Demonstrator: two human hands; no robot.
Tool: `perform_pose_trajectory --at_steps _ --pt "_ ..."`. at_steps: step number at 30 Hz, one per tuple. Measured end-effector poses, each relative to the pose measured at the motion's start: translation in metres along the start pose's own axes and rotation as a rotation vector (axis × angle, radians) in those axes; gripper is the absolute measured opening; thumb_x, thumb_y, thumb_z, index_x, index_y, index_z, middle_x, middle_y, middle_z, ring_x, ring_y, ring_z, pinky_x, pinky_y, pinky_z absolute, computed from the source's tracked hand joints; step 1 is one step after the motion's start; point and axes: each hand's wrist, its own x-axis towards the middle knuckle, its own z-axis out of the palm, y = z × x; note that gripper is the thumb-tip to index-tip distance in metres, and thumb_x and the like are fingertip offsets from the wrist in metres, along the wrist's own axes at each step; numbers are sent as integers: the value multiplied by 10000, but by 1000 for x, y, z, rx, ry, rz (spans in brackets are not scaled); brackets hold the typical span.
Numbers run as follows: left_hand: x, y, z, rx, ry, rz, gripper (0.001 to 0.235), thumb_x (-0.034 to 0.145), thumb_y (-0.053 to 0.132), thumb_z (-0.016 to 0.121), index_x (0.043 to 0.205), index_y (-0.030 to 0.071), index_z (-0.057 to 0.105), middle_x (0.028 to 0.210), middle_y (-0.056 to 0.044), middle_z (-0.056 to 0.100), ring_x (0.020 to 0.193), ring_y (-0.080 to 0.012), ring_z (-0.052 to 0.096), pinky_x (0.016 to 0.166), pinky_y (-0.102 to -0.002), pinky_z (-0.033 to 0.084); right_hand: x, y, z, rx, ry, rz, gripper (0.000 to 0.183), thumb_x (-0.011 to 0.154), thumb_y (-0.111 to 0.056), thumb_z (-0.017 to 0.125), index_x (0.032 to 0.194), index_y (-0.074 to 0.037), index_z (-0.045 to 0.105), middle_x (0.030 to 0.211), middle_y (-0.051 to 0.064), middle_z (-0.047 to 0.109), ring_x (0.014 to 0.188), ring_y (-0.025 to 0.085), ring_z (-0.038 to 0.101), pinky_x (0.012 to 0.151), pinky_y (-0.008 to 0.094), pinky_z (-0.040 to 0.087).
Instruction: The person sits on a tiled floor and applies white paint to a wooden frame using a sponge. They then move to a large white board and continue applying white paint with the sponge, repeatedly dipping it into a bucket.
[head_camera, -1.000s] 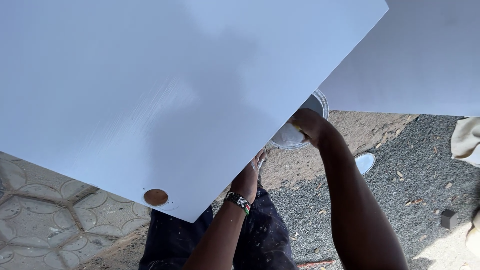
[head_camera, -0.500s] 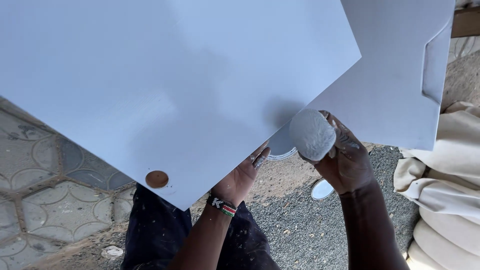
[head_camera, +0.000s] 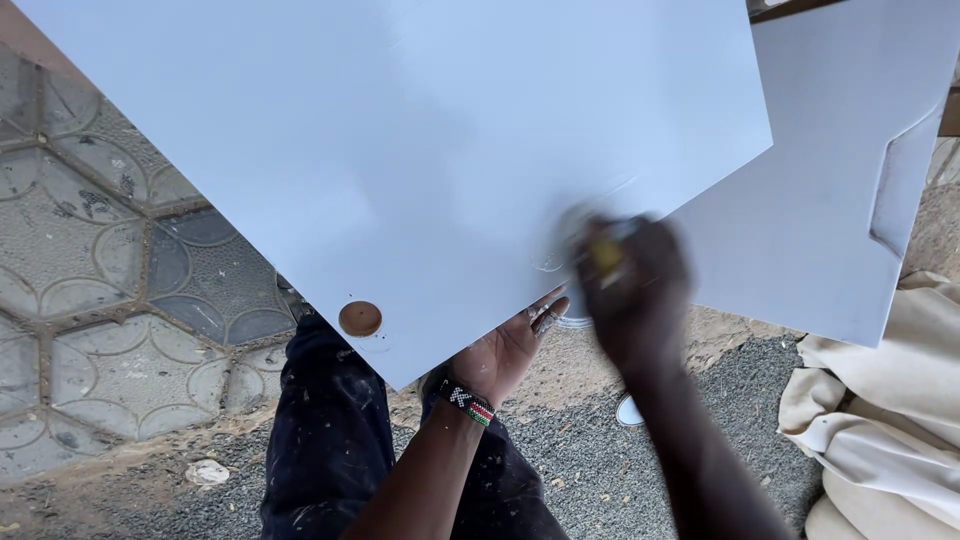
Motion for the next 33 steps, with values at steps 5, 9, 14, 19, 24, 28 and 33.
perform_pose_trajectory --at_steps 5,9,14,19,24,28,33 --pt "8 5 -24 103 -164 -36 377 1170 360 705 1404 85 812 1402 -237 836 1388 -494 734 1341 -727 446 -66 -93 11 226 -339 -512 113 1126 -139 771 1091 -34 744 1079 127 745 897 344 583 836 493 489" --pt "14 17 -56 150 -244 -55 487 1159 396 715 1464 25 795 1482 -317 797 1513 -564 658 1444 -790 315 52 117 -37 -213 -95 -150 438 1234 -268 833 864 -118 652 833 119 671 799 365 595 774 532 461" --pt "-53 20 -7 812 -145 -118 571 1166 529 633 1255 23 881 1347 -266 901 1249 -404 854 1137 -554 611 147 237 -136 121 -15 -51 280 1261 -33 983 1416 26 757 1365 161 832 1212 245 791 1006 371 643" --pt "-133 35 95 1247 -191 61 642 1213 443 560 878 -4 877 795 -164 865 657 -257 803 710 -392 661 67 116 -63 40 -33 -147 195 1194 -86 979 1273 10 830 1222 188 850 1063 345 792 906 464 609" --pt "-164 87 167 1007 -58 645 575 1211 428 648 862 8 826 738 -175 821 536 -226 719 497 -320 503 -89 -122 27 46 -291 -276 131 931 -41 633 841 -136 642 789 110 612 779 338 569 666 540 472" --pt "-181 94 194 1026 122 864 510 1173 409 692 913 -14 810 855 -192 816 631 -280 713 618 -396 566 -108 -139 30 116 -306 -540 209 910 -48 787 1119 -47 792 1146 159 810 923 349 658 761 496 542" --pt "-169 97 183 1115 263 801 568 1177 486 655 1020 -34 822 761 -187 743 622 -277 681 576 -363 494 59 115 -26 -172 31 -203 408 1252 -228 753 902 -93 594 834 160 613 818 405 583 764 577 468"
